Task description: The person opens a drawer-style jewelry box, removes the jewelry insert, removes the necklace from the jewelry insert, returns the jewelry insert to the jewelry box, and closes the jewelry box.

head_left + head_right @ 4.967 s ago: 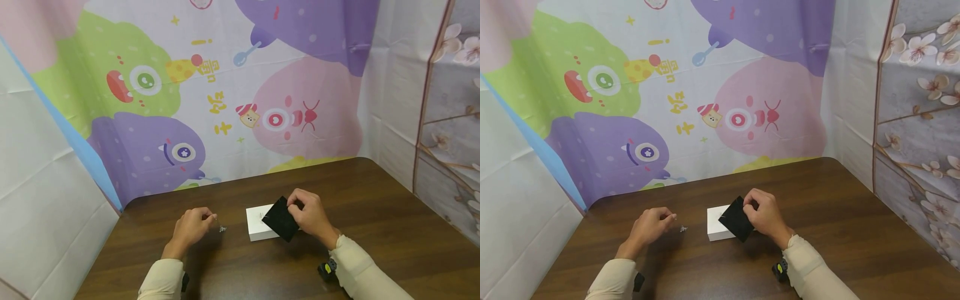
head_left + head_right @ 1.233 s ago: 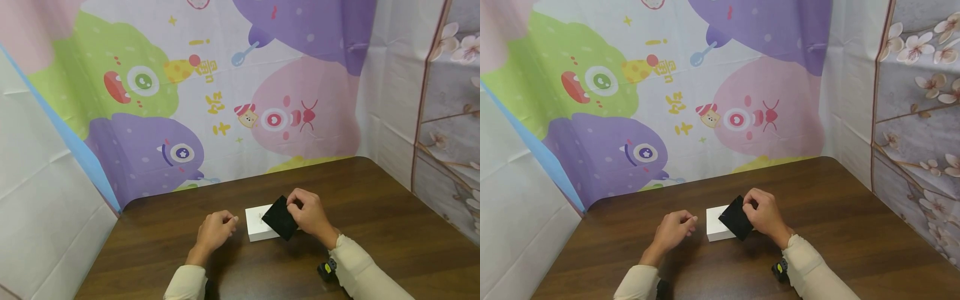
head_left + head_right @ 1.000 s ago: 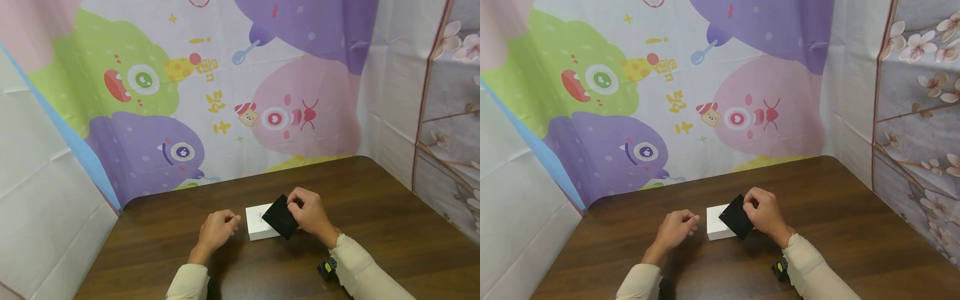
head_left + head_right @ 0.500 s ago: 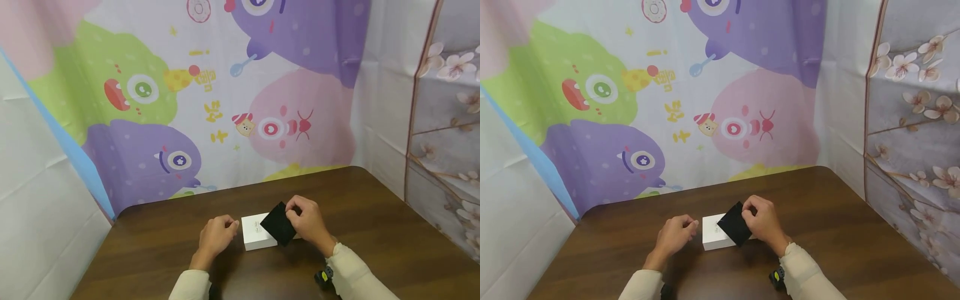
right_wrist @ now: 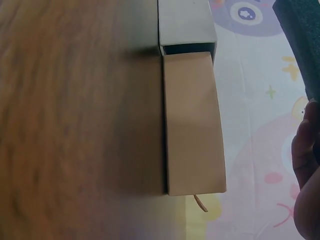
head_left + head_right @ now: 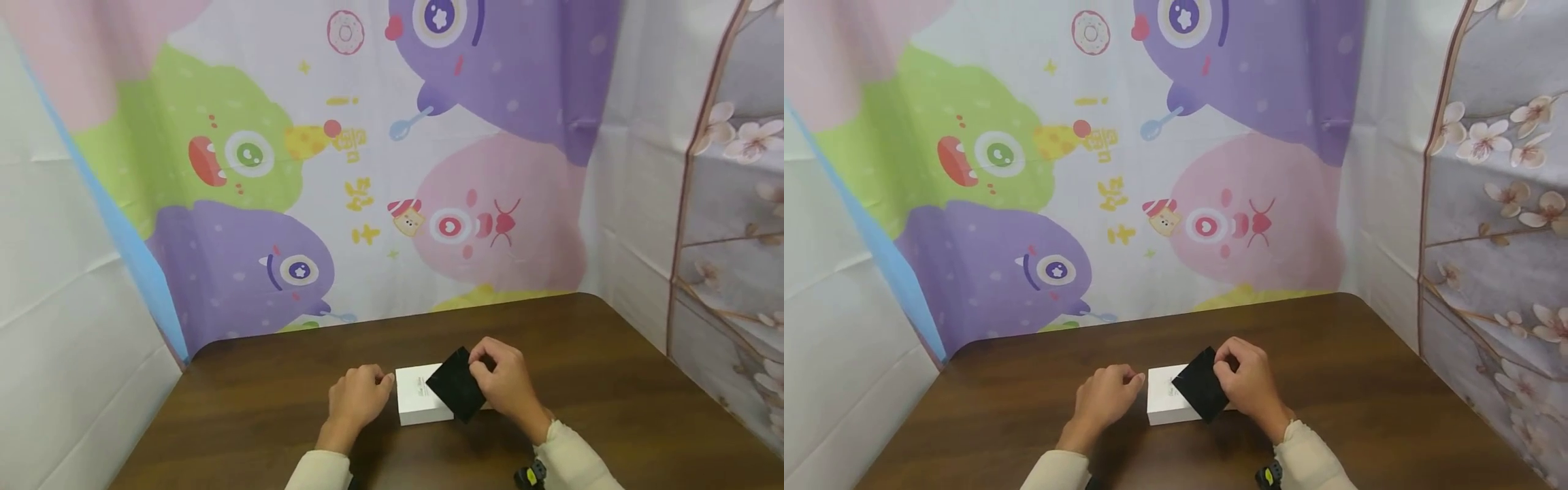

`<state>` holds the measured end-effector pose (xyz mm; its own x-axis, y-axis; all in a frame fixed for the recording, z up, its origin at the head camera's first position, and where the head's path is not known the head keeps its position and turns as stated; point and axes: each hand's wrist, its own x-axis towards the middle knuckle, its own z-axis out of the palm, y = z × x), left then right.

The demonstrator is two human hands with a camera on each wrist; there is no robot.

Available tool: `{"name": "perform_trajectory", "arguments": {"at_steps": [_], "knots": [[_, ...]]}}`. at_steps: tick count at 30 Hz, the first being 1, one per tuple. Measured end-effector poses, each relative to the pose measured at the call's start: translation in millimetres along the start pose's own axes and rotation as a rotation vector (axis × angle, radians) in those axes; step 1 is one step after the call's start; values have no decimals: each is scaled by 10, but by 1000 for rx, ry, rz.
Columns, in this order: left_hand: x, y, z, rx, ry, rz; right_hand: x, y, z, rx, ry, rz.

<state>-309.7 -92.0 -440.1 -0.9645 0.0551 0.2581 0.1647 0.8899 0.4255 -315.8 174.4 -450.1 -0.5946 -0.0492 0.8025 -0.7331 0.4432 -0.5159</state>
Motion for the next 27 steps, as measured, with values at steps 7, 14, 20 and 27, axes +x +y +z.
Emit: {"name": "perform_trajectory", "arguments": {"at_steps": [7,14,20,27], "knots": [[16,51,56,67,-15,-42,5,17,-31,-17,19,-1],[18,111,90,87,-53,-78,-8,8,-68,-11,31,-7],[59,125,90,80,-63,-59,31,-11,-85,-14,32,22],[38,139,85,93,-120,-65,6,1,-66,2,14,33]]}}
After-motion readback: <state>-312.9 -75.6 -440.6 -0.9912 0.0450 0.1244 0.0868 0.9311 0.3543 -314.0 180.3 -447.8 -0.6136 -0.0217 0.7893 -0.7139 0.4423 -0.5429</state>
